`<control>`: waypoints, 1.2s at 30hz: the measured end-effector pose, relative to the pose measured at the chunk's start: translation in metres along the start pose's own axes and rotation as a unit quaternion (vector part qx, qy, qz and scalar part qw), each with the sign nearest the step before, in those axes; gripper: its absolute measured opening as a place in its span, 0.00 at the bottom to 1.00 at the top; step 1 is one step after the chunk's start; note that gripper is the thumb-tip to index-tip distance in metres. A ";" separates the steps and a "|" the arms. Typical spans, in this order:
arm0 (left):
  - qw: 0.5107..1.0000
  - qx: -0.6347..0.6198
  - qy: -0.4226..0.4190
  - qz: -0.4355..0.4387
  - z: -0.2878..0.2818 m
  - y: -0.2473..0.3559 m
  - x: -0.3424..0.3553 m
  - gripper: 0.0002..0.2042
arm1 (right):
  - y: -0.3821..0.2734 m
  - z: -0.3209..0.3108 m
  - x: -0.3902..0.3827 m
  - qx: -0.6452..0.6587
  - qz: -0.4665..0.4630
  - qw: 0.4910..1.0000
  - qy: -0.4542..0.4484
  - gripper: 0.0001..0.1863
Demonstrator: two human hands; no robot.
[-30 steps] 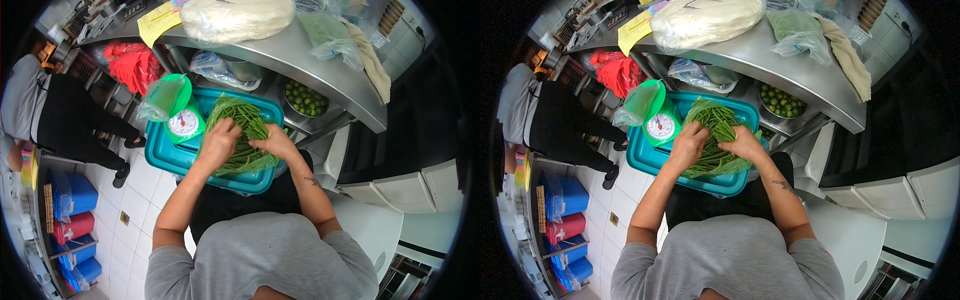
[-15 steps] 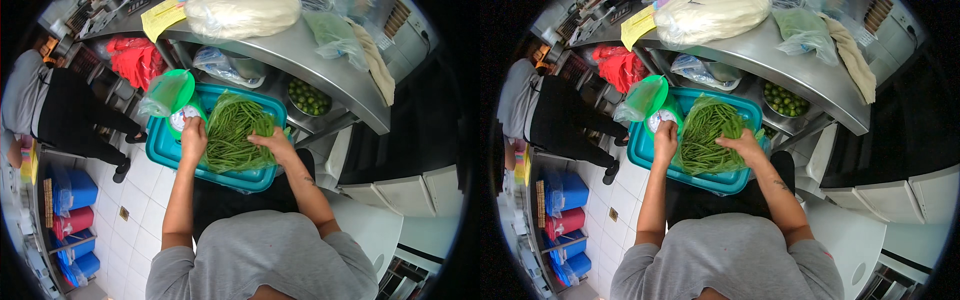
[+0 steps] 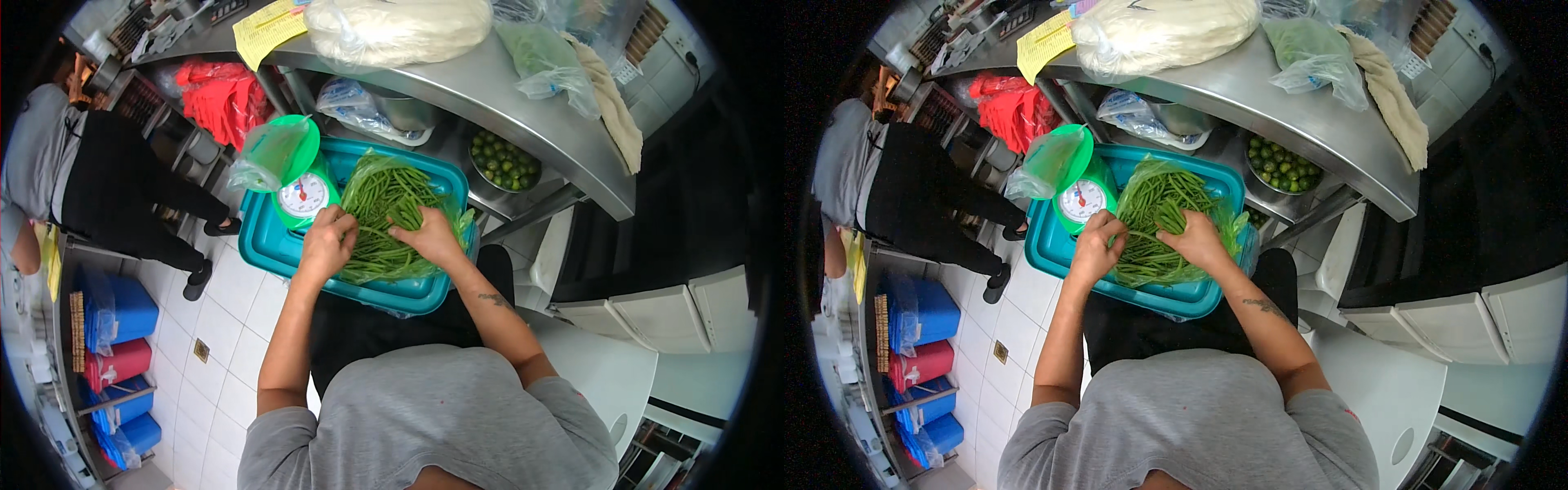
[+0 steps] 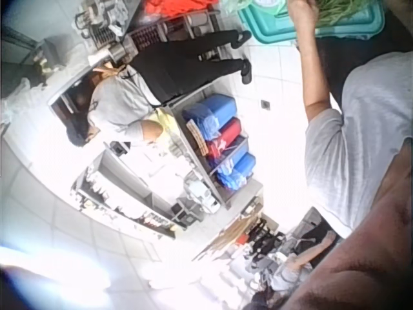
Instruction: The person trims the ends of long beans by hand and places the trimmed beans into a plastic bag.
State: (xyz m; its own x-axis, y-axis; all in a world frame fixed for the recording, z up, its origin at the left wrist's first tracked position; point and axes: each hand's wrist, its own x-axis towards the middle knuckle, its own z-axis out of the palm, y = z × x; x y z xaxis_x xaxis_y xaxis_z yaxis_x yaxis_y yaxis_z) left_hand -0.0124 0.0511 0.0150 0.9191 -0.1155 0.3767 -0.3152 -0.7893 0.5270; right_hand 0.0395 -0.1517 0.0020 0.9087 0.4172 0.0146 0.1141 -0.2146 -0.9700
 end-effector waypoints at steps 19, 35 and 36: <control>0.944 -0.296 -0.127 -0.070 -0.015 0.037 0.028 0.04 | -0.009 -0.028 0.029 0.044 0.051 0.996 -0.054 0.16; 0.939 -0.308 -0.010 -0.152 0.051 0.038 0.026 0.06 | -0.008 -0.022 0.018 0.400 0.008 0.917 0.004 0.11; 0.960 -0.215 0.006 -0.179 0.050 0.039 0.030 0.04 | -0.013 -0.018 0.014 0.400 0.010 0.916 0.004 0.11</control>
State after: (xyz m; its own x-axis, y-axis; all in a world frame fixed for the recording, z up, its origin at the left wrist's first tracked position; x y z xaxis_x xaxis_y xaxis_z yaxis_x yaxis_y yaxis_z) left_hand 0.0143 -0.0138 0.0086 0.9846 0.1260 0.1212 -0.0513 -0.4543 0.8893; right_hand 0.0582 -0.1592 0.0191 0.9109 0.4125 -0.0068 -0.2309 0.4961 -0.8370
